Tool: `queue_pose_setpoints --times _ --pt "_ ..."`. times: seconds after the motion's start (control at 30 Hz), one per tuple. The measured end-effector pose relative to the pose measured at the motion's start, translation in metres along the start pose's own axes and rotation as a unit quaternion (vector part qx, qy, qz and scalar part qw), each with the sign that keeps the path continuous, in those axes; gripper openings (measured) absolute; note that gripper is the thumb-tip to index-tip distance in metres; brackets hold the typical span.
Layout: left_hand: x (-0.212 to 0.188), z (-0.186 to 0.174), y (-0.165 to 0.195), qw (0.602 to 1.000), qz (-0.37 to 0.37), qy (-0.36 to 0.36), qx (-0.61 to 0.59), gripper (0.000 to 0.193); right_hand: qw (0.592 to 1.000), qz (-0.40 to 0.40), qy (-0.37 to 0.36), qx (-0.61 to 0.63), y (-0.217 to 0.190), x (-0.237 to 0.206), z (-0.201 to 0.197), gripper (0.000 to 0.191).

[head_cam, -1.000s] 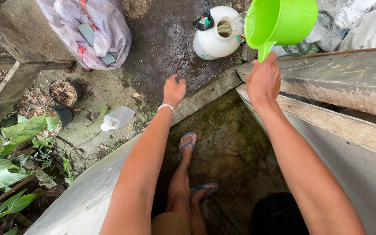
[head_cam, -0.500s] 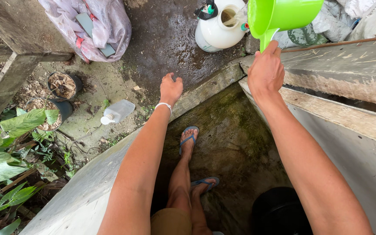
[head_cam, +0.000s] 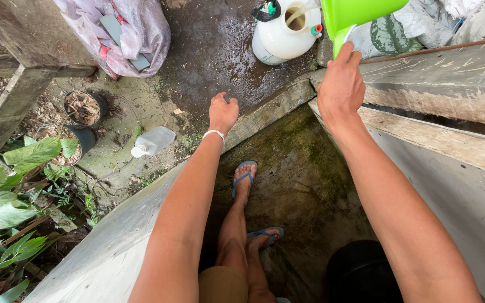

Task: The person assembles a manual garden sprayer by attaching the pump handle, securing the lid, and connecting the spray wand. They then fill the tank with water using a green scoop and reattach the pump mechanism before placing the sprayer on the ground.

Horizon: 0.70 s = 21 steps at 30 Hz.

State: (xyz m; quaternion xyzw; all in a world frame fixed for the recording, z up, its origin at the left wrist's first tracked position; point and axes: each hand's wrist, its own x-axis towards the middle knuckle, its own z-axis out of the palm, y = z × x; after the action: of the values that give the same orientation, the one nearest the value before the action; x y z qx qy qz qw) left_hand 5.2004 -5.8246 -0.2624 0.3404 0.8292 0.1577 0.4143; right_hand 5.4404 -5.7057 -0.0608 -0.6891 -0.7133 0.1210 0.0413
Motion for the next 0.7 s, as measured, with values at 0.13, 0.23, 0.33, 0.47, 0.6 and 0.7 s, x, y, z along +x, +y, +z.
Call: queue_pose_setpoints --times 0.13,0.23,0.33,0.47,0.6,0.7 --pt "-0.003 0.013 -0.01 1.0 0.002 0.01 0.009 0.056 0.972 -0.023 0.052 0.228 0.001 -0.007 -0.008 0.024" --pt "-0.013 0.028 -0.021 0.999 0.015 0.025 0.017 0.055 0.81 0.183 -0.097 0.549 0.005 -0.032 -0.013 0.021" --pt "-0.037 0.047 -0.033 0.999 0.021 0.032 0.028 0.054 0.666 0.224 -0.182 0.688 0.026 -0.097 -0.008 0.024" --pt "-0.093 0.074 -0.047 0.999 0.042 0.022 0.004 0.053 0.604 0.317 -0.194 0.705 0.086 -0.248 0.026 0.03" --pt "-0.161 0.1 -0.059 0.996 0.086 0.024 0.026 0.053 0.525 0.503 -0.118 0.676 0.195 -0.431 0.053 0.027" --pt "-0.216 0.118 -0.066 0.992 0.111 0.011 0.054 0.052 0.467 0.631 -0.018 0.619 0.291 -0.555 0.049 0.024"
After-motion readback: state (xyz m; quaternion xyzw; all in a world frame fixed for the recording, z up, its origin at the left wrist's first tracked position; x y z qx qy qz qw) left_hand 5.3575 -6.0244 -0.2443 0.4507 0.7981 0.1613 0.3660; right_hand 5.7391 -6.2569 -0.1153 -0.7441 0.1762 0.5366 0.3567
